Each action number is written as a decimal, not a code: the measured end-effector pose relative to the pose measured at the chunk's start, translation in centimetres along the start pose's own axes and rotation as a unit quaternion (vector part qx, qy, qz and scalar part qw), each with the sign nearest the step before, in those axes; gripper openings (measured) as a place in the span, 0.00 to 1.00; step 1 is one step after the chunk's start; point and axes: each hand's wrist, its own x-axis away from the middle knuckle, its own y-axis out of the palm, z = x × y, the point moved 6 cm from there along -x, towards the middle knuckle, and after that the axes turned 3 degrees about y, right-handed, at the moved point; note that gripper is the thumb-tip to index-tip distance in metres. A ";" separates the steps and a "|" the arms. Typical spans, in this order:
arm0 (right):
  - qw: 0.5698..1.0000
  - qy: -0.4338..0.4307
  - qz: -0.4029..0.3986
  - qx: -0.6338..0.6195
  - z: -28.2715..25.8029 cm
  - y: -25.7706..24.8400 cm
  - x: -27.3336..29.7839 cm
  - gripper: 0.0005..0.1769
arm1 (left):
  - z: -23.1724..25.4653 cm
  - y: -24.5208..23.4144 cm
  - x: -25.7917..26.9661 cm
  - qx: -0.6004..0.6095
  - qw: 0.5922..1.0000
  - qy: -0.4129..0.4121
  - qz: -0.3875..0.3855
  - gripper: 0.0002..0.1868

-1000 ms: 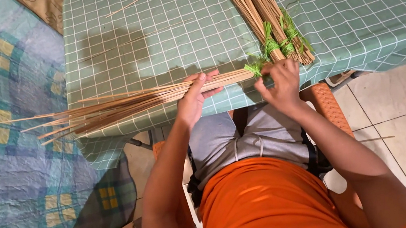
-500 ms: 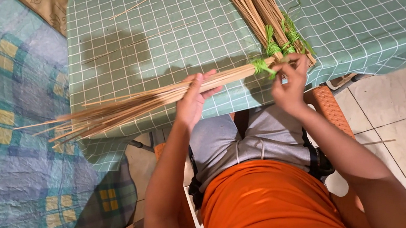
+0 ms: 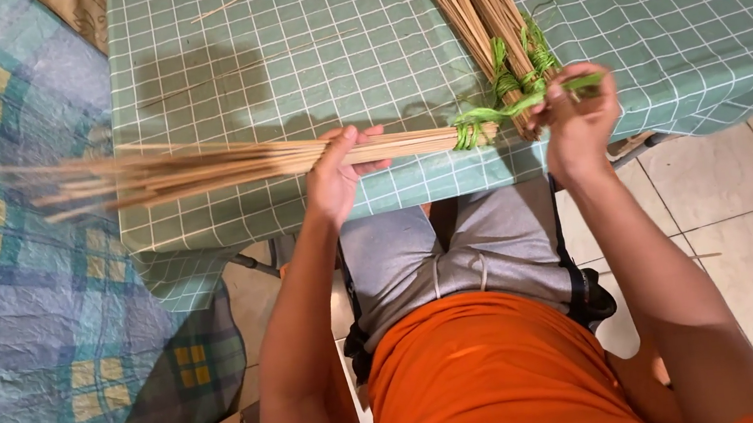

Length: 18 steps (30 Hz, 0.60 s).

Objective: The person is gathering long thin sticks and tying them into bundles using green flexible strips on a table.

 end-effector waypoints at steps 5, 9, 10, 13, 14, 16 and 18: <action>0.997 0.001 0.075 -0.007 -2.2 -2.3 0.1 0.26 | 2.6 1.3 0.9 -0.019 0.999 0.017 0.029 0.09; 0.996 -0.052 0.030 0.067 -2.0 -0.9 1.1 0.21 | 2.2 2.3 1.1 -0.002 0.997 0.048 -0.056 0.10; 0.996 -0.051 0.031 0.066 -2.1 0.2 1.9 0.21 | 1.4 2.3 1.1 -0.004 0.997 0.047 -0.056 0.10; 0.995 0.092 0.014 0.035 -0.2 2.7 3.7 0.15 | -0.2 1.7 1.0 0.037 0.999 0.021 0.000 0.13; 0.985 0.161 -0.062 0.005 1.0 3.6 4.2 0.17 | -0.3 2.0 1.1 0.036 0.999 0.022 -0.016 0.13; 0.964 0.229 -0.134 -0.021 2.0 3.9 5.0 0.28 | -0.3 2.0 1.2 0.036 0.999 0.020 -0.032 0.13; 0.910 0.342 -0.211 -0.105 2.5 4.4 5.9 0.46 | 0.3 1.4 0.9 0.019 0.998 0.035 -0.039 0.14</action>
